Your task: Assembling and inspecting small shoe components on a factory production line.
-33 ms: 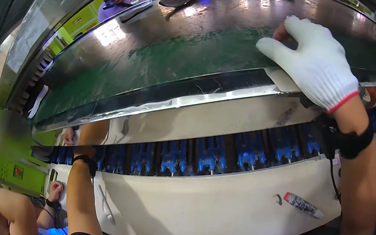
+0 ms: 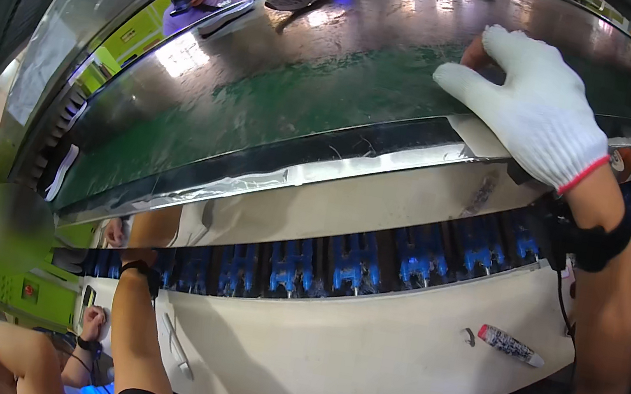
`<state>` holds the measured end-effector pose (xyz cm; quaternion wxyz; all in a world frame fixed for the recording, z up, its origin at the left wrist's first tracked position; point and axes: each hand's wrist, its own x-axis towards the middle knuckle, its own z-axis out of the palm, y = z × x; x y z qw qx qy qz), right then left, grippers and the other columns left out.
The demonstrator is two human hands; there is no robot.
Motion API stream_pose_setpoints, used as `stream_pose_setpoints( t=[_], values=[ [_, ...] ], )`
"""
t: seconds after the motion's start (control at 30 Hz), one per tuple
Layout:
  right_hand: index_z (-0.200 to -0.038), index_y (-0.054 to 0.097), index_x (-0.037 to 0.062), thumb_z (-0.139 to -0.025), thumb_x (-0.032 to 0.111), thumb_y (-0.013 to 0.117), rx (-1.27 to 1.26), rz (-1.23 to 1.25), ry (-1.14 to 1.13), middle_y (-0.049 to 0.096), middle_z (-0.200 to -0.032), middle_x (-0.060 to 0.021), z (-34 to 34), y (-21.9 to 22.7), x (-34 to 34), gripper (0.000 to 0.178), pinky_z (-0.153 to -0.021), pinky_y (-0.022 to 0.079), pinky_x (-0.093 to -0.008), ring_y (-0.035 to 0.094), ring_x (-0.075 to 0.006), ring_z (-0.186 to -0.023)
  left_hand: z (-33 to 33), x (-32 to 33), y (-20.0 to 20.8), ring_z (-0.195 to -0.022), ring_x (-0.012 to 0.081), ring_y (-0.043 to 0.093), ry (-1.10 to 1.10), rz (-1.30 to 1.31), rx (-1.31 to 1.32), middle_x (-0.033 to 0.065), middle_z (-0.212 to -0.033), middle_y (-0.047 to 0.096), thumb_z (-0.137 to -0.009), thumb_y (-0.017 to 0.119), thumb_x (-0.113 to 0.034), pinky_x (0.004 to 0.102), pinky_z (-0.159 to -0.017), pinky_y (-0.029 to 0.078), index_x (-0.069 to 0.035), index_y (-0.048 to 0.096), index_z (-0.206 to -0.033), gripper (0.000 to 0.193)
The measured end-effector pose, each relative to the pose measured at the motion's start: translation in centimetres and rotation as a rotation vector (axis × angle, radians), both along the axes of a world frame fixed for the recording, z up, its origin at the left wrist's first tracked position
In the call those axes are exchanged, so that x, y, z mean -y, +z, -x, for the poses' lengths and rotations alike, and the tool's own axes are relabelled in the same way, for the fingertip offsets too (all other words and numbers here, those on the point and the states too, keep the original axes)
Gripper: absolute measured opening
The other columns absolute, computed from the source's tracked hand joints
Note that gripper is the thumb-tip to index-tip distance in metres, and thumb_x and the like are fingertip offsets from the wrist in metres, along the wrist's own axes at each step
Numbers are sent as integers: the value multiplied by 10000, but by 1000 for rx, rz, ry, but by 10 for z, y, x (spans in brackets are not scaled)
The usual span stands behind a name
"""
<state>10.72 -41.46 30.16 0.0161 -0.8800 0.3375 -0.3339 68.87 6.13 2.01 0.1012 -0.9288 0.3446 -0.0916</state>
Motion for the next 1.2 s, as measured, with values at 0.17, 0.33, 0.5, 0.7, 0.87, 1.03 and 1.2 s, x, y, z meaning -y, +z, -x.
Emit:
stream_pose_setpoints(
  t=[0.17,0.33,0.5,0.7,0.87,1.03,1.2],
  values=[
    [-1060,770,37,-988,445,768,-28,-54,4,757,-990,-161,1,11,-4,414,-907,585,-422,746,-291,-945,-17,13,-5,-1492,370,572,-35,40,-52,205,-1526,669,-801,897,-339,484,-1234,476,-110,625,-1541,821],
    [-1029,766,28,-984,432,777,46,-108,43,729,-948,-167,1,6,-4,407,-892,581,-421,730,-289,-906,-26,16,-2,-1481,370,581,-59,86,-91,205,-1512,676,-800,899,-340,484,-1225,483,-109,637,-1527,807],
    [-1017,760,41,-962,414,790,39,13,70,718,-950,-158,-6,0,0,378,-924,558,-425,710,-299,-974,-23,-18,8,-1469,370,590,-11,167,-110,204,-1498,683,-798,901,-342,484,-1216,489,-109,650,-1512,792],
    [-1044,733,18,-976,329,778,92,-58,68,697,-961,-133,1,-2,-5,321,-934,532,-390,688,-260,-965,26,-118,-13,-1455,371,601,125,250,-185,204,-1482,692,-796,904,-343,484,-1205,497,-108,665,-1494,775],
    [-999,748,18,-930,397,838,154,-51,40,730,-906,-159,1,-5,0,396,-814,581,-418,728,-291,-836,29,-108,-15,-1443,371,610,91,304,-254,203,-1468,700,-794,906,-344,484,-1196,504,-107,677,-1480,760],
    [-974,774,44,-961,551,703,-6,-56,70,769,-963,-242,-4,11,-1,512,-888,597,-508,759,-432,-946,25,-14,-24,-1431,371,619,-77,324,-379,203,-1454,707,-793,908,-346,484,-1188,511,-107,690,-1465,746],
    [-1018,820,31,-965,520,632,-63,-53,68,794,-1039,-264,6,19,1,528,-953,609,-538,774,-444,-1012,71,115,-20,-1422,371,627,-343,338,-511,202,-1443,713,-792,910,-347,484,-1180,516,-106,700,-1453,735]
  ],
)
